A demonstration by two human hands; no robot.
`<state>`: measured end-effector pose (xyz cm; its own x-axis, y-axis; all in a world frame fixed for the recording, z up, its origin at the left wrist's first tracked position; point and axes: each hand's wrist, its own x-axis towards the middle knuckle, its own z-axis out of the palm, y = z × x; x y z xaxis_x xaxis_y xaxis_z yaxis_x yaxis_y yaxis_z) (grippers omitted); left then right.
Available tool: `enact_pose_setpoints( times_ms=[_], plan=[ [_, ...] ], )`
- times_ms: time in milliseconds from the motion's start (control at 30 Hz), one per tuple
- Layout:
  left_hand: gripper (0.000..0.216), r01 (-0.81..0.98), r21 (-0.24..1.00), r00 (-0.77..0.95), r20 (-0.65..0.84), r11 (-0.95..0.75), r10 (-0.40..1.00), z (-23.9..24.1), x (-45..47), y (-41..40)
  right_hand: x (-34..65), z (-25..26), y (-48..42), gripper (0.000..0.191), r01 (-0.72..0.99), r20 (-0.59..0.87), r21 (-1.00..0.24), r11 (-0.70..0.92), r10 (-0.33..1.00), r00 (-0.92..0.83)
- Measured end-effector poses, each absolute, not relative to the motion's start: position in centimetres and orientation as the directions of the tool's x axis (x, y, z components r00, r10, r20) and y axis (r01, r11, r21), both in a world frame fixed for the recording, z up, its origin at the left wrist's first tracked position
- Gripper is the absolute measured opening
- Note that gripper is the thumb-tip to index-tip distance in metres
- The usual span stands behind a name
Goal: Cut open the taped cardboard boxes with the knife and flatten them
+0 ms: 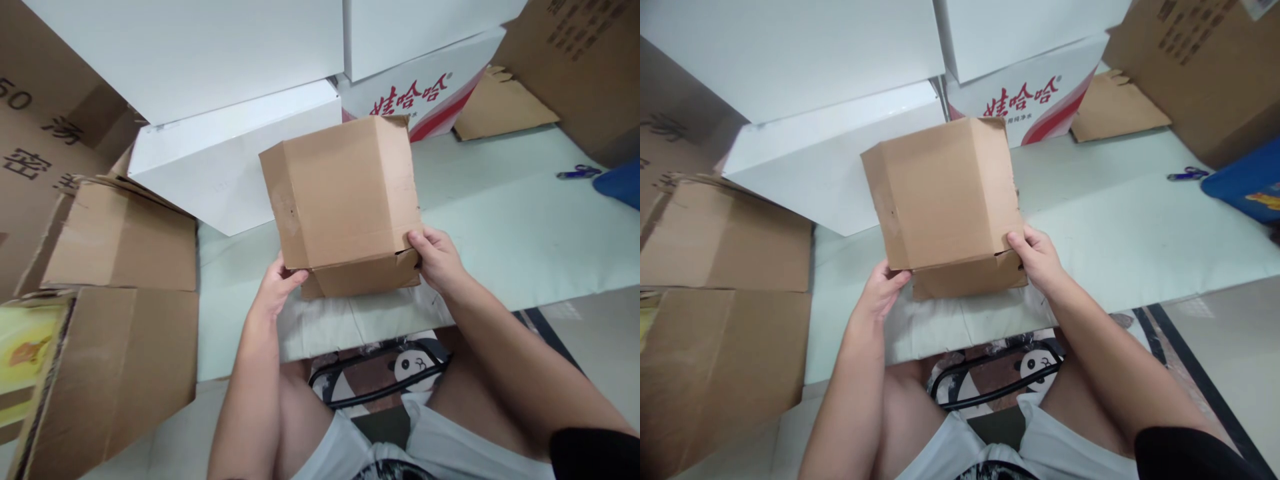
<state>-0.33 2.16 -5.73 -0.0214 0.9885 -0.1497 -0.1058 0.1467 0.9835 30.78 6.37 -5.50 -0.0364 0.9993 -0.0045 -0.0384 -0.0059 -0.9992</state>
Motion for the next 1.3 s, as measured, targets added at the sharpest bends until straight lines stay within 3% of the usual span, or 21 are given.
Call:
enact_pose_setpoints(
  times_ms=[200,567,767,1100,1300],
  plan=[
    [0.058,-0.035,0.975,0.124,-0.213,0.219,0.969,-5.7,-0.1,1.9,30.5,-5.2,6.4,0.048,-0.054,-0.013,-0.998,-0.014,0.999,-0.029],
    [0.066,0.046,0.976,0.163,-0.216,0.211,0.963,-5.8,-0.2,1.7,30.1,-5.1,6.2,0.047,-0.032,-0.039,-0.999,-0.041,0.999,-0.037],
    [0.076,-0.035,0.965,0.059,-0.258,0.261,0.964,-5.4,0.0,1.7,29.8,-4.8,6.1,0.048,-0.023,-0.047,-0.999,-0.047,0.998,-0.034],
    [0.056,-0.201,0.952,-0.085,-0.254,0.233,0.964,-4.8,0.2,2.2,30.1,-5.2,6.1,0.05,-0.045,-0.06,-0.997,-0.061,0.998,-0.005],
    [0.073,-0.296,0.942,-0.207,-0.222,0.155,0.953,-4.5,0.3,2.7,29.9,-5.6,6.3,0.037,0.005,-0.014,-1.0,-0.014,0.999,0.04]
  ],
)
